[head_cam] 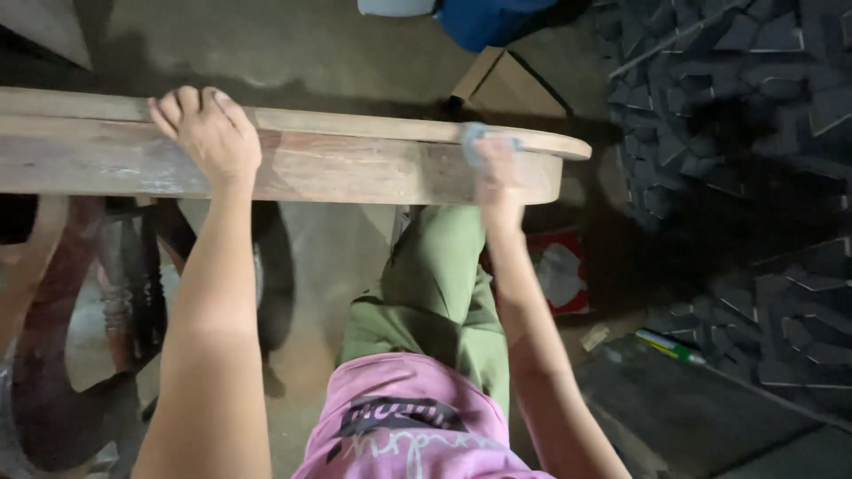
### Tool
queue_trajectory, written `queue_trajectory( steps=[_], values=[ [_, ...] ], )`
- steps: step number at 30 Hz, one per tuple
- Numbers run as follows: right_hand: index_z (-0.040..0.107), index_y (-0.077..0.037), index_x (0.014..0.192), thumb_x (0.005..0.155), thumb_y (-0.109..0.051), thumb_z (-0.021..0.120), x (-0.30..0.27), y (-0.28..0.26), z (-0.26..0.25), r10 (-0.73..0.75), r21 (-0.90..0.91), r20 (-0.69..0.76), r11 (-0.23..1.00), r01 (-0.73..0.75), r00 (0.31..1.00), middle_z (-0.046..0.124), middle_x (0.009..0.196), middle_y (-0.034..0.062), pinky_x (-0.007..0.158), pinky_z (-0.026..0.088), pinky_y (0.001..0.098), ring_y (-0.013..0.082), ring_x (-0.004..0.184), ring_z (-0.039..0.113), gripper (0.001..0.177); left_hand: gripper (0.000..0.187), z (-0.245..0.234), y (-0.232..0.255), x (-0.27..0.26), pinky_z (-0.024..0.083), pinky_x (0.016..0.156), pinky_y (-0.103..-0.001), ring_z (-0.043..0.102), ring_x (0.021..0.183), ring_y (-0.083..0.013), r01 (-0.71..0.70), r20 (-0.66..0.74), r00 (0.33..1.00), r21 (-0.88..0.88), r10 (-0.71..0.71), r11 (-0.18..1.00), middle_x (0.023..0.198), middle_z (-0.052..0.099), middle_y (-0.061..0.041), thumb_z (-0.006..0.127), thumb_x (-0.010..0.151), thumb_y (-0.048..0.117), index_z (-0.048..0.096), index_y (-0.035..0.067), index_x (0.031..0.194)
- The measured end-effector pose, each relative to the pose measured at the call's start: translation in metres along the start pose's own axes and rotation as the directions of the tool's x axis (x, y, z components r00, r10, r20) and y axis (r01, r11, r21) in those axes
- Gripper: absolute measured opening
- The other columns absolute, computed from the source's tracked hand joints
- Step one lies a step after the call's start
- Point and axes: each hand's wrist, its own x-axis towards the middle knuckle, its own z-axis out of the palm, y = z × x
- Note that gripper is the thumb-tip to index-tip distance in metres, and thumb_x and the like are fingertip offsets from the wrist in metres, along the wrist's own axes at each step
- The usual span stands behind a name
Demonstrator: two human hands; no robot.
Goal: The person sands the surface of a long, curved wooden piece using a sanding block. They hold the wood steady with one hand while moving the sanding block back and forth with the other. Another person is visible in the background working on a separate wooden item.
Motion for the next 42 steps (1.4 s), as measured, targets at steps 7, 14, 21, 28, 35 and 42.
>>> queue_trajectory(
  steps=[7, 14, 21, 28, 35, 42],
  values=[
    [0.079, -0.012, 0.094, 0.105, -0.026, 0.059, -0.024, 0.138, -0.056, 0.397, -0.096, -0.503, 0.857, -0.506, 0.768, 0.081, 0.088, 0.0091, 0.068, 0.056, 0.0381, 0.0207, 0.079, 0.077, 0.026, 0.043, 0.005, -0.004, -0.003, 0.026, 0.118, -0.059, 0.055, 0.103, -0.0355, 0.006, -0.016, 1.0, 0.006, -0.006, 1.0, 0.094, 0.059, -0.013, 0.04, 0.113, 0.015, 0.069, 0.0, 0.086],
    [0.081, -0.005, 0.093, 0.104, -0.019, 0.057, -0.041, 0.164, -0.063, 0.35, -0.187, -0.499, 0.85, -0.492, 0.793, 0.078, 0.078, 0.0137, 0.058, 0.055, 0.0406, 0.0263, 0.067, 0.075, 0.03, 0.041, 0.01, -0.008, -0.007, 0.022, 0.121, -0.058, 0.054, 0.107, -0.0346, 0.02, 0.03, 0.999, 0.018, -0.021, 1.0, 0.097, 0.059, -0.012, 0.043, 0.112, 0.016, 0.073, 0.001, 0.089],
    [0.081, -0.01, 0.104, 0.104, -0.023, 0.059, -0.039, 0.153, -0.067, 0.441, -0.159, -0.4, 0.83, -0.535, 0.804, 0.079, 0.091, 0.0122, 0.074, 0.055, 0.0365, 0.0245, 0.084, 0.076, 0.025, 0.048, 0.003, -0.006, -0.004, 0.025, 0.121, -0.058, 0.055, 0.103, -0.0372, 0.011, 0.028, 1.0, 0.041, -0.013, 0.999, 0.095, 0.058, -0.016, 0.037, 0.115, 0.019, 0.069, -0.001, 0.085],
    [0.077, -0.008, 0.106, 0.103, -0.029, 0.056, -0.014, 0.179, -0.057, 0.393, -0.316, -0.382, 0.795, -0.518, 0.836, 0.078, 0.086, 0.0148, 0.061, 0.054, 0.045, 0.0361, 0.073, 0.075, 0.03, 0.052, 0.004, -0.001, 0.001, 0.026, 0.119, -0.058, 0.055, 0.101, -0.0359, 0.009, -0.001, 1.0, 0.012, -0.009, 1.0, 0.094, 0.058, -0.015, 0.035, 0.118, 0.019, 0.072, -0.001, 0.087],
    [0.055, -0.006, 0.15, 0.085, 0.012, 0.06, 0.009, -0.038, 0.03, -0.019, -0.11, 0.093, 0.993, 0.029, 0.995, 0.049, 0.158, 0.013, 0.125, 0.034, 0.0566, 0.0327, 0.152, 0.041, 0.067, 0.051, 0.0, -0.005, -0.001, 0.023, 0.12, -0.059, 0.055, 0.103, -0.0375, 0.017, 0.049, 0.999, -0.005, -0.017, 1.0, 0.095, 0.055, -0.016, 0.032, 0.117, 0.02, 0.067, -0.002, 0.086],
    [0.076, -0.006, 0.124, 0.099, 0.0, 0.052, -0.014, 0.054, -0.027, 0.466, 0.066, -0.498, 0.861, -0.504, 0.731, 0.072, 0.082, -0.0032, 0.057, 0.038, 0.0286, 0.0078, 0.065, 0.038, 0.036, 0.049, 0.004, -0.002, -0.005, 0.025, 0.118, -0.06, 0.054, 0.103, -0.0366, 0.032, 0.029, 0.999, -0.001, -0.032, 0.999, 0.094, 0.056, -0.014, 0.034, 0.115, 0.018, 0.068, -0.001, 0.086]
  ],
)
